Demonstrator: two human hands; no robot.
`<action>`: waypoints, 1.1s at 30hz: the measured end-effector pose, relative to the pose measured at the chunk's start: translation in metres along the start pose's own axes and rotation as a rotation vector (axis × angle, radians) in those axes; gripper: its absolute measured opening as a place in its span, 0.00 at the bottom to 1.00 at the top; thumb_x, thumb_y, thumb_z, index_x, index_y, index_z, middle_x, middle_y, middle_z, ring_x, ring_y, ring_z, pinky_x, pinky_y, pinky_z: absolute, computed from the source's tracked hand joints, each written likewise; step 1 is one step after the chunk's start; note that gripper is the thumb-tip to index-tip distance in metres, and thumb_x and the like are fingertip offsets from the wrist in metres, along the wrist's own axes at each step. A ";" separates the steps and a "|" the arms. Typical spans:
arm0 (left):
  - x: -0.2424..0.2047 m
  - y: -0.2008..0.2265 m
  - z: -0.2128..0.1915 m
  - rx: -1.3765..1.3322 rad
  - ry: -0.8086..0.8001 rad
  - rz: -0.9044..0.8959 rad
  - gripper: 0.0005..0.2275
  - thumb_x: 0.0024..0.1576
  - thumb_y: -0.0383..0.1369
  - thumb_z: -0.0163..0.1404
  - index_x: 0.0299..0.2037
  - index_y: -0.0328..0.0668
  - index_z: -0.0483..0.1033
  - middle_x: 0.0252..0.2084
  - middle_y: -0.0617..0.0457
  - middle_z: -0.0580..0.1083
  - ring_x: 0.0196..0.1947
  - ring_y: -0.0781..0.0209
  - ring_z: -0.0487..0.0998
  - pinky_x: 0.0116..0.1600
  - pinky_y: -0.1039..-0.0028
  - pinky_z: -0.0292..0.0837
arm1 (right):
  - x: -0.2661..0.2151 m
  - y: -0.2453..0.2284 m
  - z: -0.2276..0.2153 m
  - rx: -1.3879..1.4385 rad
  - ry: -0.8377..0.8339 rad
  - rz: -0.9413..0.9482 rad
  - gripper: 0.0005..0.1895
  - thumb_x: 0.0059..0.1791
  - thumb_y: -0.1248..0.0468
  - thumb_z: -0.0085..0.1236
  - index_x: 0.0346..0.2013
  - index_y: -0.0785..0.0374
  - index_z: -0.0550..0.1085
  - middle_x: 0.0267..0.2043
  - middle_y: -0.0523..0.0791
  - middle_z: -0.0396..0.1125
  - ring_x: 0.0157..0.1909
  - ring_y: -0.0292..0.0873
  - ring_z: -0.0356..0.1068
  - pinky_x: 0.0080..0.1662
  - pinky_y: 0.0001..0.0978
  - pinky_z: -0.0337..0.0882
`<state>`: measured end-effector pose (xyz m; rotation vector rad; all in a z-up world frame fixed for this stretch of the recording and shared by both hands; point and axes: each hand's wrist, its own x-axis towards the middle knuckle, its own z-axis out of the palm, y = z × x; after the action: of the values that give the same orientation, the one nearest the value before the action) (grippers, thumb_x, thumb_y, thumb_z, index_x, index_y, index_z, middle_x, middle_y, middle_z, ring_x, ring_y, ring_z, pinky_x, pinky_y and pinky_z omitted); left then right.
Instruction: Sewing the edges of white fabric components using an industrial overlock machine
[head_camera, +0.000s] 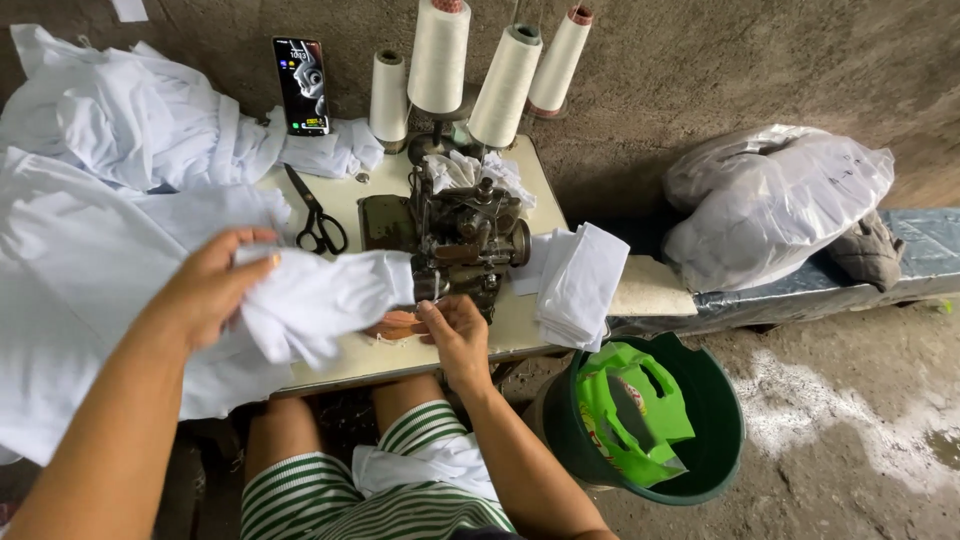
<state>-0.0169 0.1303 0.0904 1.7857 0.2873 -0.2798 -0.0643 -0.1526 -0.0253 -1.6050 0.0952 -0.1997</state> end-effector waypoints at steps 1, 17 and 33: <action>-0.024 -0.004 0.000 -0.102 -0.096 -0.109 0.17 0.64 0.30 0.47 0.63 0.55 0.70 0.45 0.38 0.74 0.23 0.51 0.68 0.18 0.69 0.57 | 0.000 0.009 0.003 0.359 -0.016 0.203 0.12 0.50 0.57 0.62 0.35 0.62 0.71 0.36 0.52 0.77 0.36 0.48 0.80 0.35 0.34 0.79; -0.075 -0.149 0.148 0.304 -0.389 -0.048 0.23 0.58 0.43 0.61 0.22 0.51 0.55 0.20 0.62 0.59 0.20 0.70 0.58 0.27 0.69 0.51 | 0.040 -0.010 -0.030 0.494 0.309 0.470 0.17 0.44 0.61 0.70 0.21 0.52 0.66 0.22 0.40 0.63 0.27 0.40 0.65 0.31 0.37 0.65; -0.090 -0.242 -0.114 1.004 -0.077 -0.267 0.24 0.42 0.53 0.66 0.51 0.89 0.76 0.47 0.90 0.85 0.47 0.88 0.88 0.58 0.88 0.74 | -0.007 -0.073 -0.138 0.432 -0.472 -0.373 0.10 0.56 0.61 0.55 0.43 0.62 0.80 0.29 0.42 0.70 0.26 0.36 0.61 0.29 0.30 0.61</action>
<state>-0.1795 0.2914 -0.0740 2.7130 0.3624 -0.7796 -0.1015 -0.2830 0.0518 -1.1884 -0.5797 -0.1131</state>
